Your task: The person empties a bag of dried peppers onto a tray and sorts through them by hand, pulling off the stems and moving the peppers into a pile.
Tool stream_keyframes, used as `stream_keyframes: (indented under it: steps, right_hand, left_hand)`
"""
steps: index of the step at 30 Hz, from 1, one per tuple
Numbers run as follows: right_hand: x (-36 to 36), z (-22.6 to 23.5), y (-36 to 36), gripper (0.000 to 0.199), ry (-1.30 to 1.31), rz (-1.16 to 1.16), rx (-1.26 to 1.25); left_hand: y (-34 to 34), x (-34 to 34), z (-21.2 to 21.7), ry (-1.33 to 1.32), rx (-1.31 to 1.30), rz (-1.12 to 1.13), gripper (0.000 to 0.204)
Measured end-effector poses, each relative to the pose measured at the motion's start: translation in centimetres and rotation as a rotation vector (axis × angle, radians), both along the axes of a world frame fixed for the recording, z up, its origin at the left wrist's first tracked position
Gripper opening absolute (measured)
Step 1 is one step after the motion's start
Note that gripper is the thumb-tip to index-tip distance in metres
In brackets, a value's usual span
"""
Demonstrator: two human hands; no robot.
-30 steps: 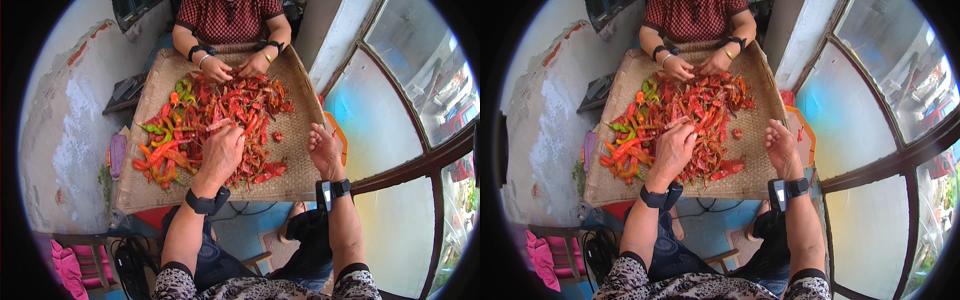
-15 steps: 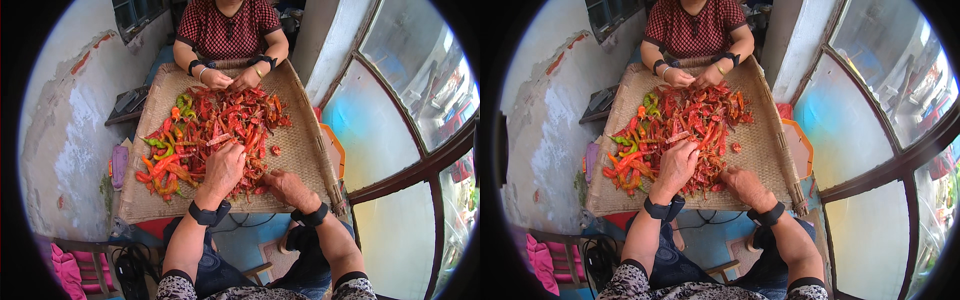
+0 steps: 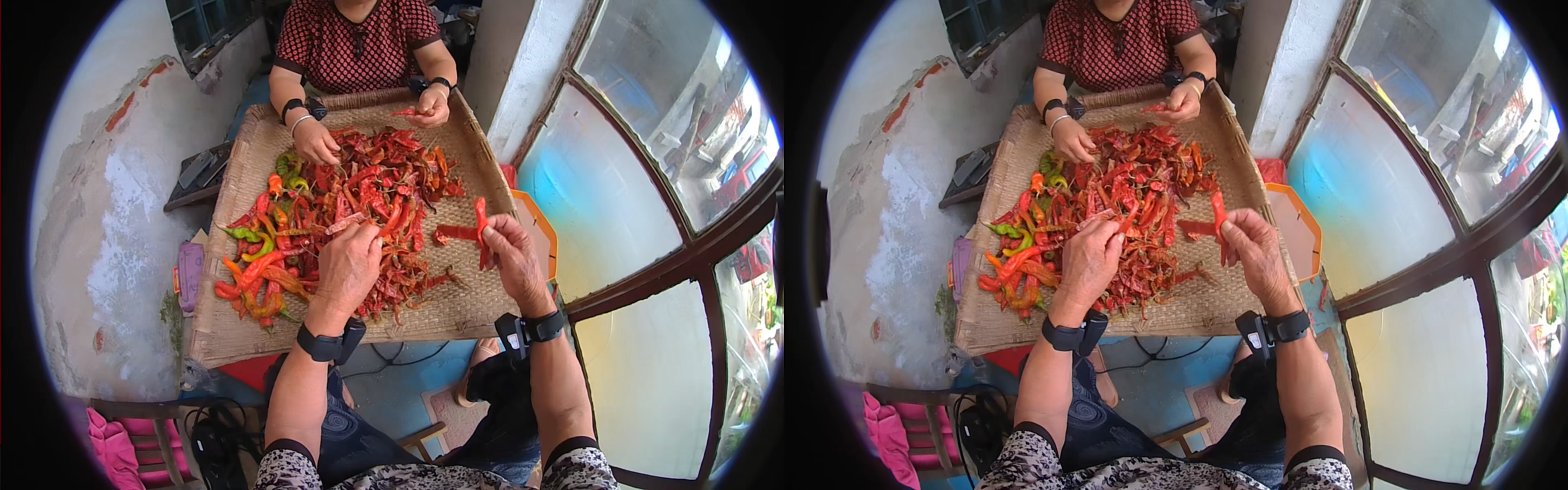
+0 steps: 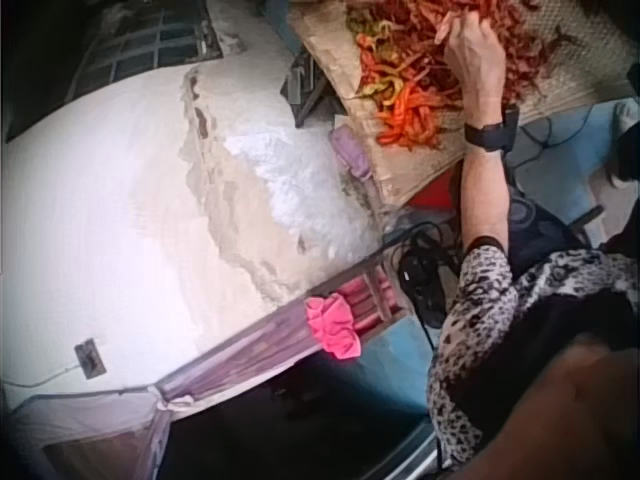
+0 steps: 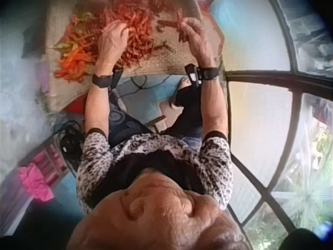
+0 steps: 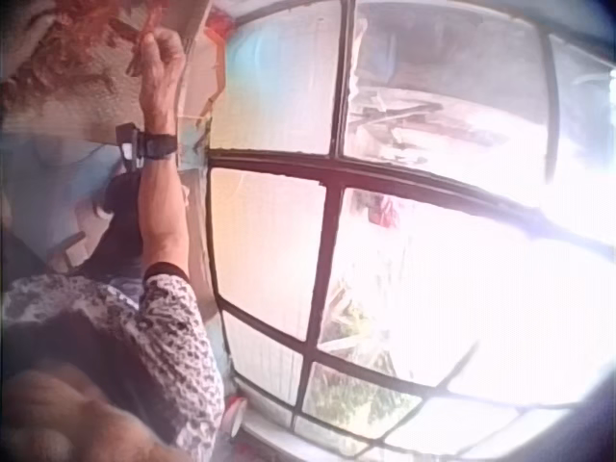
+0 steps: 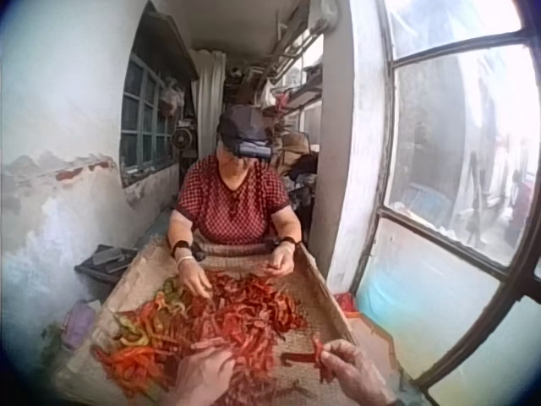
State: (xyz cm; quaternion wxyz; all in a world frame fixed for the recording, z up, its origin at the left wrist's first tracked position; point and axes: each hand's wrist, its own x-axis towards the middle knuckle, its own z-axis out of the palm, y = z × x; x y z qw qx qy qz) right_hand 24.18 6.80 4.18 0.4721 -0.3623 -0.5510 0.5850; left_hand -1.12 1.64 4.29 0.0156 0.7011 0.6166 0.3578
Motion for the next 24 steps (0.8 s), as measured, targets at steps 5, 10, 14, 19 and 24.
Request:
stream_keyframes:
  steps: [5, 10, 14, 19, 24]
  right_hand:
    - [2.8, -1.2, 2.6, 0.017, 0.056, -0.352, 0.116]
    - [5.7, -2.7, 4.2, 0.02, -0.13, -0.667, 0.171]
    - [7.3, -3.9, 5.0, 0.015, -0.095, -0.682, 0.139]
    - [7.3, -2.8, 4.4, 0.015, 0.038, -0.583, -0.021]
    - [8.2, -4.4, 6.2, 0.022, 0.625, -0.673, -0.252]
  left_hand:
    - [0.0, 0.0, -0.2, 0.01, 0.019, -0.012, 0.013]
    - [-0.1, 0.2, -0.1, 0.006, 0.025, -0.031, 0.014]
    - [-0.1, 0.1, -0.1, 0.016, 0.019, -0.021, 0.015]
    - [-0.5, -0.1, 0.1, 0.0, 0.014, -0.01, 0.015]
    - [-0.4, -0.1, 0.4, -0.025, 0.003, -0.013, 0.015]
